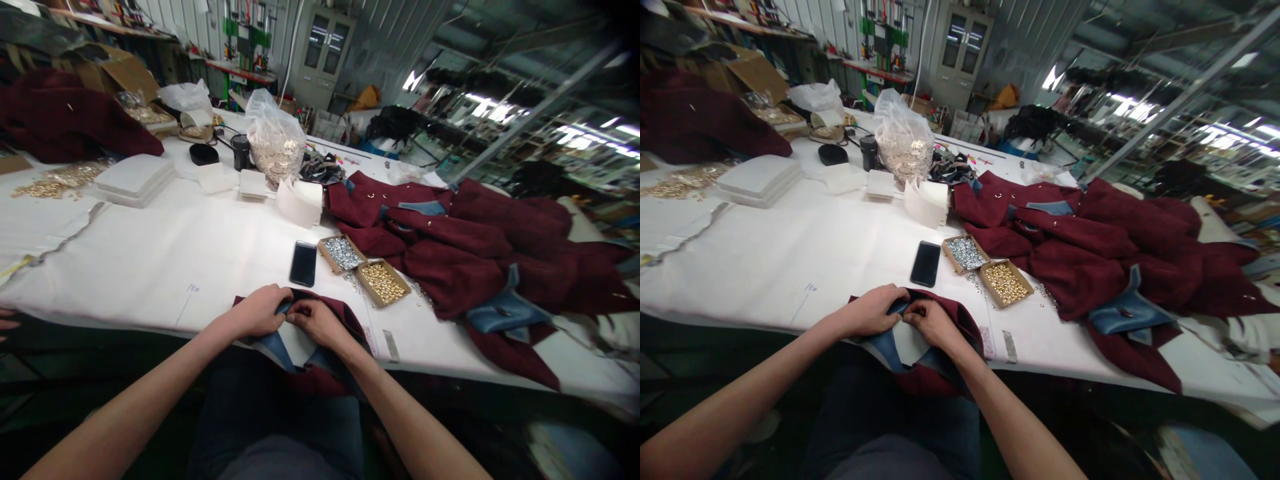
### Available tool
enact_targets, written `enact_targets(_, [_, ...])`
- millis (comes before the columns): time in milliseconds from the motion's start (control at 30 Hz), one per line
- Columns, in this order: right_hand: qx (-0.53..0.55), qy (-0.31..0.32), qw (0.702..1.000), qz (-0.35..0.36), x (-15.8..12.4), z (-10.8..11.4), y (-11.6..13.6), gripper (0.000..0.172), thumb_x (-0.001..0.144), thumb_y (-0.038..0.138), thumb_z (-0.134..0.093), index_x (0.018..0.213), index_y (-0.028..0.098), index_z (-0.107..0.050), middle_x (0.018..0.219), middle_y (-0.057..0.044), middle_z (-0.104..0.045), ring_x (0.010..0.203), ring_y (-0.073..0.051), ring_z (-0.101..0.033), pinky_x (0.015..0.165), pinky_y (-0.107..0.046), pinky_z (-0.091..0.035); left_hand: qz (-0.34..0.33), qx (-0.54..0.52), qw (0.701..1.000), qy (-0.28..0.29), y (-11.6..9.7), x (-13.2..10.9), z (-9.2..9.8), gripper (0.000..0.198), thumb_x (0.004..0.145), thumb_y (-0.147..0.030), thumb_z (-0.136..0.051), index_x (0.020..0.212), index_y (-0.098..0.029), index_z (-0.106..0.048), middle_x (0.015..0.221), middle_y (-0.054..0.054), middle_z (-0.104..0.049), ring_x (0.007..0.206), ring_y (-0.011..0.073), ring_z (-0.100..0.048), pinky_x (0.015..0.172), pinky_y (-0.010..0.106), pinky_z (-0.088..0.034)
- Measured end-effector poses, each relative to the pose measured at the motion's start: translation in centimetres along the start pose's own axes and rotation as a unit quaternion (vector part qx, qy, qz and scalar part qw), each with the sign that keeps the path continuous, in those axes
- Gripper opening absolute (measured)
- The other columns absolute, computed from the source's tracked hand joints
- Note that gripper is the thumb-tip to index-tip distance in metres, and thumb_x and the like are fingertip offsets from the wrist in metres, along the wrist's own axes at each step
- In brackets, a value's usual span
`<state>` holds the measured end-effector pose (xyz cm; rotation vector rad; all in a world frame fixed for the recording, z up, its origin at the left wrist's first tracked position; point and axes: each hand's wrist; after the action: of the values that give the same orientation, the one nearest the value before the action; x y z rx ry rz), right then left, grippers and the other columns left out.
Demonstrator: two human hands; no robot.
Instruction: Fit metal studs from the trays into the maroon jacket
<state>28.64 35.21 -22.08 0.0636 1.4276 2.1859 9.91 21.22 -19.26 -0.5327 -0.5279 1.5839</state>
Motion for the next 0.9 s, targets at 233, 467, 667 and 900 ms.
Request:
enact_targets(233, [-0.107, -0.102, 0.989, 0.018, 0.4, -0.8, 0.0, 0.020, 0.087, 0.017, -0.080, 0.104, 0.018, -0.068, 0.096, -0.003, -0.072, 0.084, -0.024, -0.065, 0.072, -0.031, -0.045, -0.009, -0.041, 0.998, -0.056, -1.7, -0.7, 0.0, 0.058, 0.098, -0.017, -0.065, 0.154, -0.033, -0.065, 0.131, 0.008, -0.074, 0.124, 0.0305, -0.073, 0.113, 0.042, -0.057])
enact_targets(467, [-0.203, -0.147, 0.968, 0.002, -1.7, -2.2, 2.6, 0.027, 0.111, 0.008, -0.056, 0.130, 0.016, -0.073, 0.112, -0.015, -0.080, 0.101, -0.030, -0.076, 0.083, -0.033, -0.048, 0.068, -0.080, 0.983, -0.151, -2.7, 1.2, -1.9, 0.018, 0.119, -0.045, -0.052, 0.118, -0.029, -0.058, 0.116, 0.001, -0.077, 0.111, 0.0226, -0.075, 0.100, 0.034, -0.056])
enact_targets(667, [-0.370, -0.187, 0.906, -0.083, -2.8, -2.6, 5.1, 0.024, 0.113, 0.011, -0.071, 0.134, 0.020, -0.065, 0.111, -0.010, -0.080, 0.105, -0.031, -0.080, 0.077, -0.032, -0.048, 0.167, 0.027, 0.980, -0.106, -2.7, 3.1, -3.7, 0.029, 0.119, -0.041, -0.042, 0.116, -0.023, -0.064, 0.101, 0.013, -0.079, 0.097, 0.0380, -0.078, 0.082, 0.044, -0.054])
enact_targets(900, [-0.497, -0.102, 0.859, -0.069, -2.0, -2.1, 7.8, 0.037, 0.122, 0.009, -0.041, 0.149, 0.020, -0.062, 0.118, -0.017, -0.080, 0.110, -0.034, -0.081, 0.085, -0.037, -0.059, 0.133, 0.138, 0.974, -0.120, -4.7, 0.5, -3.8, 0.037, 0.120, -0.035, -0.034, 0.133, -0.017, -0.064, 0.129, 0.022, -0.069, 0.114, 0.0434, -0.071, 0.091, 0.053, -0.056])
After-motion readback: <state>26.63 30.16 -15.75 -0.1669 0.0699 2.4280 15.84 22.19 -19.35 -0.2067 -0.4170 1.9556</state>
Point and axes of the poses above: each hand's wrist, its own x-axis towards the middle knuckle, its own z-axis out of the back of the hand, y = z × x
